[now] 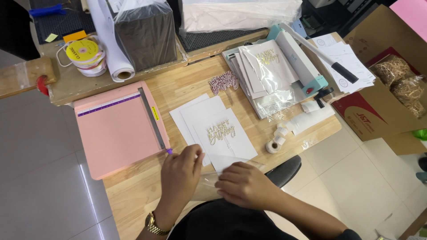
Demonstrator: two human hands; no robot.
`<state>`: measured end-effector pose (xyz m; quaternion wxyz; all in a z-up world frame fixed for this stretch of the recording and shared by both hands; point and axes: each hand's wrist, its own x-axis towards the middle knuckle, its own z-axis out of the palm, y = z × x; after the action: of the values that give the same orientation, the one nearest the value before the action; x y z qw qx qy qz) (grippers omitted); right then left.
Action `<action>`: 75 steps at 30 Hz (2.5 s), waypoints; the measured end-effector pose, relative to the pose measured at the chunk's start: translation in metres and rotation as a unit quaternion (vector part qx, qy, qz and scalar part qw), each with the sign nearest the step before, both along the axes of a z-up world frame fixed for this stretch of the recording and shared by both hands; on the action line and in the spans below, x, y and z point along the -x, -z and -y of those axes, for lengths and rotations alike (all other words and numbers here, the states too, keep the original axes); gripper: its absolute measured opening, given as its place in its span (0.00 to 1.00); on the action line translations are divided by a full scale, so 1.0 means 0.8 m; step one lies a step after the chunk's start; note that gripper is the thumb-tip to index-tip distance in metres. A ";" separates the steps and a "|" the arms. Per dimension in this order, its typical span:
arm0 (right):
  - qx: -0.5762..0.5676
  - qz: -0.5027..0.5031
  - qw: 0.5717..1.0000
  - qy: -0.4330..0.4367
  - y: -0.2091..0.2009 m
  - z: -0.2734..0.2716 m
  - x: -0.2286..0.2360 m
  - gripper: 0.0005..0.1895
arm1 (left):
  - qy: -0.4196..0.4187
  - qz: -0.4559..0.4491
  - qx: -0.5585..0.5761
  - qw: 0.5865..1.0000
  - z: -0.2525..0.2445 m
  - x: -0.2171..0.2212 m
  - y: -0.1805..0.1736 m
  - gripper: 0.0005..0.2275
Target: The person trims white paper using a paper cutter, places a decorative cake topper onto the paper, and then slides both items into a plastic sleeve before sealing it with tape.
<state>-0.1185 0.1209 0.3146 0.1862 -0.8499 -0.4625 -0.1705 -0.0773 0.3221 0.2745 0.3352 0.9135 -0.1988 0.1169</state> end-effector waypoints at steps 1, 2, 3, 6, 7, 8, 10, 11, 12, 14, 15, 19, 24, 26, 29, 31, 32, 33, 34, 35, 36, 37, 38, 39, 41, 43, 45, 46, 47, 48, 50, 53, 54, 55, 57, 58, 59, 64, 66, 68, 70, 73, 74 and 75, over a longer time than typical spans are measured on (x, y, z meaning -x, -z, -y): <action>-0.039 -0.119 0.992 0.025 0.011 0.002 -0.002 0.08 | 0.019 0.072 -0.025 0.997 0.003 0.002 -0.003 0.03; -0.075 -0.236 0.967 0.049 0.023 0.004 -0.004 0.12 | 0.038 0.143 -0.050 0.988 0.007 0.004 -0.006 0.02; -0.075 -0.237 0.967 0.048 0.027 0.005 -0.012 0.12 | 0.037 0.143 -0.051 0.988 0.011 0.006 -0.006 0.02; 0.003 -0.486 0.870 0.089 0.050 0.011 -0.031 0.21 | 0.057 0.227 -0.061 0.970 0.025 0.013 0.001 0.10; 0.009 -0.489 0.863 0.123 0.066 0.012 -0.034 0.21 | 0.078 0.229 -0.063 0.968 0.029 0.017 0.008 0.09; 0.015 -0.490 0.857 0.157 0.081 0.014 -0.040 0.22 | 0.100 0.233 -0.065 0.965 0.035 0.016 0.014 0.10; 0.004 -0.460 0.878 0.137 0.092 0.010 -0.041 0.15 | 0.101 0.239 -0.064 0.964 0.042 0.017 0.032 0.09; -0.006 -0.429 0.896 0.116 0.099 0.008 -0.040 0.13 | 0.103 0.244 -0.063 0.962 0.046 0.019 0.042 0.09; -0.006 -0.431 0.895 0.116 0.110 0.009 -0.041 0.13 | 0.103 0.243 -0.063 0.963 0.047 0.019 0.045 0.09; 0.147 -0.552 0.795 0.206 0.133 0.012 -0.045 0.09 | 0.115 0.237 -0.066 0.962 0.050 0.018 0.053 0.09; 0.146 -0.553 0.793 0.207 0.154 0.022 -0.049 0.09 | 0.116 0.236 -0.066 0.963 0.051 0.020 0.053 0.09; 0.079 -0.448 0.886 0.092 0.237 0.045 -0.068 0.07 | 0.122 0.243 -0.061 0.960 0.060 0.027 0.064 0.06; -0.011 -0.292 0.955 -0.061 0.317 0.050 -0.069 0.07 | 0.145 0.238 -0.067 0.958 0.069 0.033 0.090 0.08; -0.024 -0.277 0.958 0.067 0.312 0.039 -0.070 0.08 | 0.176 0.244 -0.031 0.953 0.073 0.034 0.106 0.05; -0.039 -0.245 0.935 0.254 0.315 0.025 -0.065 0.17 | 0.175 0.243 -0.008 0.954 0.079 0.042 0.112 0.07; -0.046 -0.241 0.935 0.255 0.326 0.016 -0.064 0.19 | 0.175 0.247 -0.001 0.953 0.088 0.053 0.125 0.07; -0.051 -0.234 0.936 0.258 0.331 0.012 -0.063 0.21 | 0.176 0.253 0.007 0.951 0.094 0.057 0.131 0.06; -0.051 -0.236 0.936 0.258 0.336 0.011 -0.066 0.21 | 0.176 0.251 0.007 0.952 0.097 0.063 0.133 0.06; -0.023 -0.312 0.905 0.288 0.340 0.010 -0.070 0.26 | 0.189 0.248 0.021 0.950 0.101 0.067 0.134 0.08; 0.004 -0.384 0.868 0.316 0.344 0.009 -0.074 0.32 | 0.202 0.245 0.034 0.948 0.105 0.072 0.136 0.09; 0.005 -0.386 0.867 0.315 0.346 0.010 -0.072 0.32 | 0.202 0.243 0.033 0.948 0.104 0.070 0.133 0.09; 0.000 -0.357 0.873 0.333 0.349 0.010 -0.071 0.29 | 0.203 0.247 0.035 0.947 0.103 0.068 0.130 0.09; -0.005 -0.328 0.877 0.350 0.351 0.011 -0.069 0.25 | 0.204 0.251 0.037 0.945 0.103 0.066 0.128 0.08; -0.004 -0.329 0.877 0.350 0.321 0.005 -0.067 0.25 | 0.204 0.249 0.037 0.946 0.101 0.067 0.129 0.08; 0.029 -0.344 0.862 0.372 0.259 -0.005 -0.066 0.35 | 0.198 0.257 0.035 0.945 0.099 0.066 0.128 0.10; -0.001 -0.368 0.850 0.377 0.283 0.011 -0.076 0.43 | 0.205 0.266 0.032 0.941 0.097 0.064 0.134 0.11; -0.028 -0.393 0.836 0.382 0.286 0.021 -0.086 0.52 | 0.211 0.273 0.031 0.938 0.096 0.062 0.139 0.11; -0.058 -0.428 0.807 0.403 0.277 0.023 -0.088 0.55 | 0.207 0.270 0.021 0.940 0.094 0.063 0.142 0.10; -0.088 -0.461 0.775 0.423 0.268 0.024 -0.091 0.58 | 0.203 0.267 0.012 0.942 0.093 0.064 0.144 0.09; -0.087 -0.464 0.774 0.423 0.262 0.023 -0.089 0.58 | 0.202 0.264 0.012 0.943 0.091 0.066 0.141 0.09; -0.103 -0.489 0.743 0.446 0.251 0.023 -0.085 0.64 | 0.204 0.253 0.024 0.945 0.088 0.068 0.134 0.09; -0.108 -0.484 0.734 0.464 0.225 0.015 -0.081 0.66 | 0.189 0.253 0.012 0.949 0.093 0.071 0.150 0.07; -0.108 -0.485 0.733 0.464 0.237 0.018 -0.081 0.66 | 0.189 0.251 0.012 0.949 0.092 0.067 0.152 0.07; -0.113 -0.487 0.723 0.477 0.249 0.021 -0.080 0.69 | 0.172 0.213 -0.015 0.961 0.090 0.064 0.154 0.03; -0.117 -0.491 0.710 0.491 0.267 0.026 -0.079 0.71 | 0.158 0.171 -0.043 0.972 0.089 0.062 0.162 0.07; -0.111 -0.463 0.719 0.506 0.274 0.027 -0.082 0.73 | 0.150 0.177 -0.050 0.971 0.089 0.061 0.169 0.07; -0.105 -0.435 0.728 0.520 0.280 0.029 -0.085 0.74 | 0.143 0.183 -0.056 0.971 0.090 0.059 0.176 0.07; -0.107 -0.426 0.732 0.521 0.285 0.025 -0.096 0.74 | 0.136 0.206 -0.031 0.969 0.095 0.051 0.170 0.03; -0.129 -0.419 0.739 0.512 0.255 0.018 -0.093 0.73 | 0.135 0.204 -0.017 0.969 0.102 0.051 0.175 0.03; -0.184 -0.466 0.712 0.491 0.216 0.006 -0.090 0.71 | 0.132 0.231 -0.041 0.963 0.111 0.056 0.184 0.05; -0.180 -0.433 0.740 0.483 0.249 0.016 -0.089 0.71 | 0.129 0.227 -0.034 0.965 0.115 0.054 0.200 0.04; -0.159 -0.383 0.768 0.489 0.294 0.034 -0.090 0.65 | 0.139 0.222 -0.015 0.965 0.114 0.051 0.207 0.03; -0.139 -0.370 0.769 0.503 0.308 0.041 -0.089 0.59 | 0.150 0.219 -0.002 0.964 0.113 0.052 0.206 0.03; -0.139 -0.370 0.768 0.504 0.329 0.049 -0.095 0.59 | 0.151 0.219 -0.002 0.964 0.116 0.055 0.205 0.03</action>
<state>-0.0426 0.0817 0.0515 0.3465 -0.9231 0.1652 0.0250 -0.1214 0.2295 0.1107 0.2957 0.8253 -0.4036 0.2618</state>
